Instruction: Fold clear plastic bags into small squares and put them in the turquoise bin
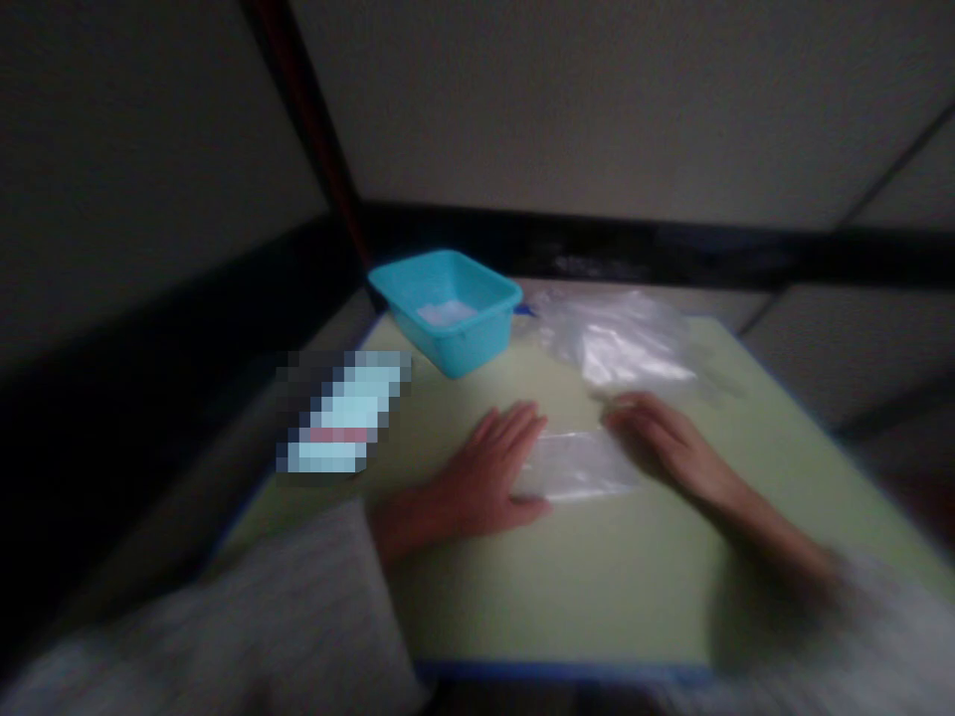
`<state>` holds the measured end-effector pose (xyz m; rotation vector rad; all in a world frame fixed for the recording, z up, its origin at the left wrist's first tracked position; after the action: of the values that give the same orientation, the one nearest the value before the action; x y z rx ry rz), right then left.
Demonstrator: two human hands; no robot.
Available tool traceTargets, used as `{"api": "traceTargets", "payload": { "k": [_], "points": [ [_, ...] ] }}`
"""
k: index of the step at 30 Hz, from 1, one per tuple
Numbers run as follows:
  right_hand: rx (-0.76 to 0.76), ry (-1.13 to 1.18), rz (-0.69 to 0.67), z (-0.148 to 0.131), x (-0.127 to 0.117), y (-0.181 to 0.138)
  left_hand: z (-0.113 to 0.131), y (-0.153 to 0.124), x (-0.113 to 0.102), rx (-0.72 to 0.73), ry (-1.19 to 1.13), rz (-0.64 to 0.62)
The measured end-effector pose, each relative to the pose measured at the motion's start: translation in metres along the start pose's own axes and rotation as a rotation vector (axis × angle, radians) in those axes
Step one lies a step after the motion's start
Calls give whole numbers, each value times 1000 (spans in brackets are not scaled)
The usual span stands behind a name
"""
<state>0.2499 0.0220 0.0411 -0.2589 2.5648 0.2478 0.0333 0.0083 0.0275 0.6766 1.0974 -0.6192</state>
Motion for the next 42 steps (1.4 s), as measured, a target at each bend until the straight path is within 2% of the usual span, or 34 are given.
{"api": "traceTargets", "payload": {
  "k": [5,11,14,17,20,22,24,27,30,33,39,42],
  "points": [
    [70,52,26,-1,-3,1,5,1,-9,34,-58,33],
    [115,103,22,-7,-3,-1,-3,5,-19,-32,-13,85],
    [104,158,-94,-12,4,-4,-17,7,-22,-103,94,137],
    [46,212,-281,-21,15,-8,-35,6,-27,-205,184,221],
    [4,218,-410,-28,23,-13,-37,5,-32,-224,159,288],
    [-6,172,-420,-29,24,-14,-25,6,-32,-137,64,288],
    [-18,108,-392,-28,24,-13,-1,5,-28,19,-28,223],
    [-34,55,-320,-27,22,-10,39,0,-16,253,-99,25],
    [-51,40,-251,-27,22,-8,66,-9,-4,409,-142,-143],
    [-69,9,-210,-26,23,-7,74,-15,1,469,-175,-189],
    [-119,-39,-151,-31,20,-10,69,-16,-1,528,-222,-168],
    [-238,-45,-210,-46,24,-16,69,-16,-1,568,-225,-174]
  ]
}}
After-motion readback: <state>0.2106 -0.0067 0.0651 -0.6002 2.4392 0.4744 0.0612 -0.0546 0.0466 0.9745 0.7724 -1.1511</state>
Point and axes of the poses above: each hand's wrist, its own y-axis towards the middle knuckle, its own x-axis out of the palm, z = x × y, the point moved 6 cm from there along y, towards the middle knuckle, and after that the axes turned 2 degrees about x, right-handed, at the moved point
